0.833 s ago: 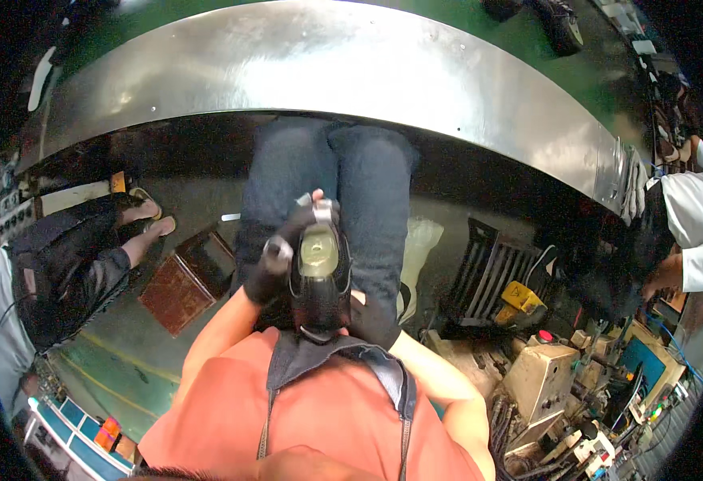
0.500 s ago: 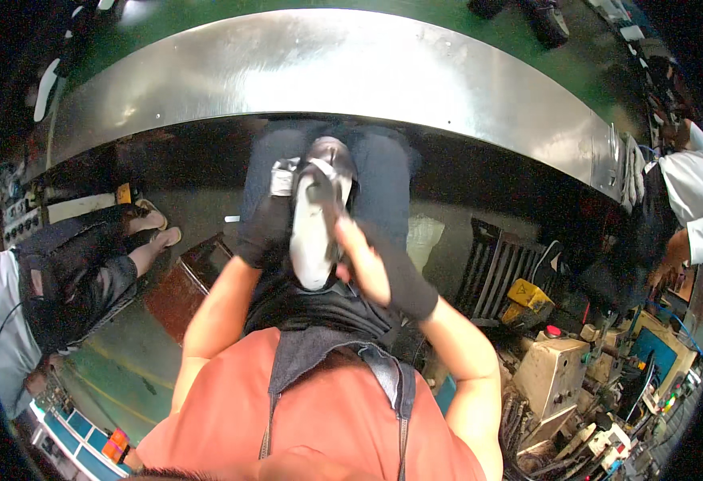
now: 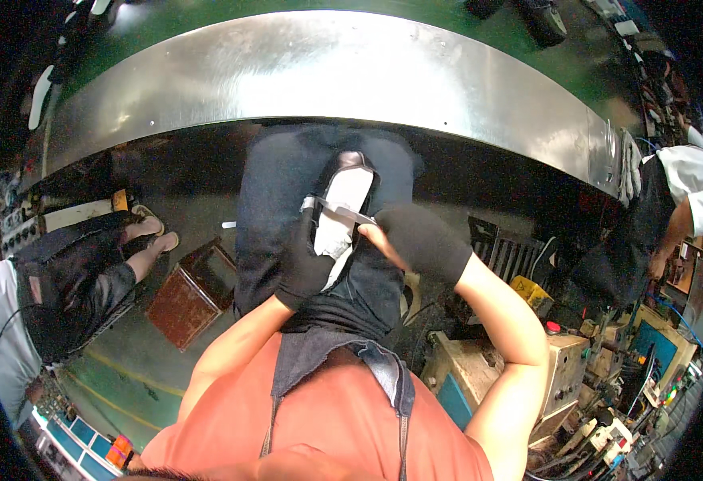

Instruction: The person repeatedly picks up black shoes from a conveyor belt and uses a metal scraper tool to trim or clean the white soles. They hold the shoe on their lap, scrape the sole surface, and then place the shoe back onto the moving belt.

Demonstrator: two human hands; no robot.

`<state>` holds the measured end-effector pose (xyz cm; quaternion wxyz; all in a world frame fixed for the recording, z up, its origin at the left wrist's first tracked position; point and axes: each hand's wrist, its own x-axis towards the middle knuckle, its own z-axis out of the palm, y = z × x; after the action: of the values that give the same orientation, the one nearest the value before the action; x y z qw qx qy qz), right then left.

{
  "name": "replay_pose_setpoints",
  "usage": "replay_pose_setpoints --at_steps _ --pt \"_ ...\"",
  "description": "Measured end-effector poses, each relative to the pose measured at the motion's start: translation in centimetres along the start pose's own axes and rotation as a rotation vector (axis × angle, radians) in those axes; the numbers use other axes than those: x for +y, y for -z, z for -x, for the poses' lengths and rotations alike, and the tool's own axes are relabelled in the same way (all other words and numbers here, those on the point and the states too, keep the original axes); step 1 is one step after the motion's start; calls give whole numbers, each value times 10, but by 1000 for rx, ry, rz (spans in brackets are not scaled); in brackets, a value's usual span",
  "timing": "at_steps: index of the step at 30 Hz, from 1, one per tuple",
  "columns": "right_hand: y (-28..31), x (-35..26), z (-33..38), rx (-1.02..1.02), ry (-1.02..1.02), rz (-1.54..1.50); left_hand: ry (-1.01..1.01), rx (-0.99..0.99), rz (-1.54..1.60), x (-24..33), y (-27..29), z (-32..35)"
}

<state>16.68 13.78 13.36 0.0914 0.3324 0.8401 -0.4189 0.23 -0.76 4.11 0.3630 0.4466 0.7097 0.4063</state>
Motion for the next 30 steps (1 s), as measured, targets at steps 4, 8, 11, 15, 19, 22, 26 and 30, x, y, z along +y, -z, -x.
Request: replay_pose_setpoints --at_steps 4,8,11,15,19,22,26,30 --pt "-19 24 -9 196 50 335 -111 49 -75 -22 -3 -15" --pt "-17 40 -19 195 163 281 -228 30 11 -26 7 -23" --pt "-12 35 -13 -142 -173 -390 157 -84 457 1 9 -54" --pt "36 14 -11 -370 -240 -180 94 -98 -41 11 8 -57" --pt "74 -50 -9 -119 64 363 -127 -68 -236 -42 12 -68" --pt "41 -85 7 135 175 237 -168 -57 195 -63 2 -52" --pt "-59 -10 20 -19 -84 -173 -98 -205 320 -25 24 15" --pt "-105 9 56 -63 -280 -522 653 -170 1198 -49 10 50"
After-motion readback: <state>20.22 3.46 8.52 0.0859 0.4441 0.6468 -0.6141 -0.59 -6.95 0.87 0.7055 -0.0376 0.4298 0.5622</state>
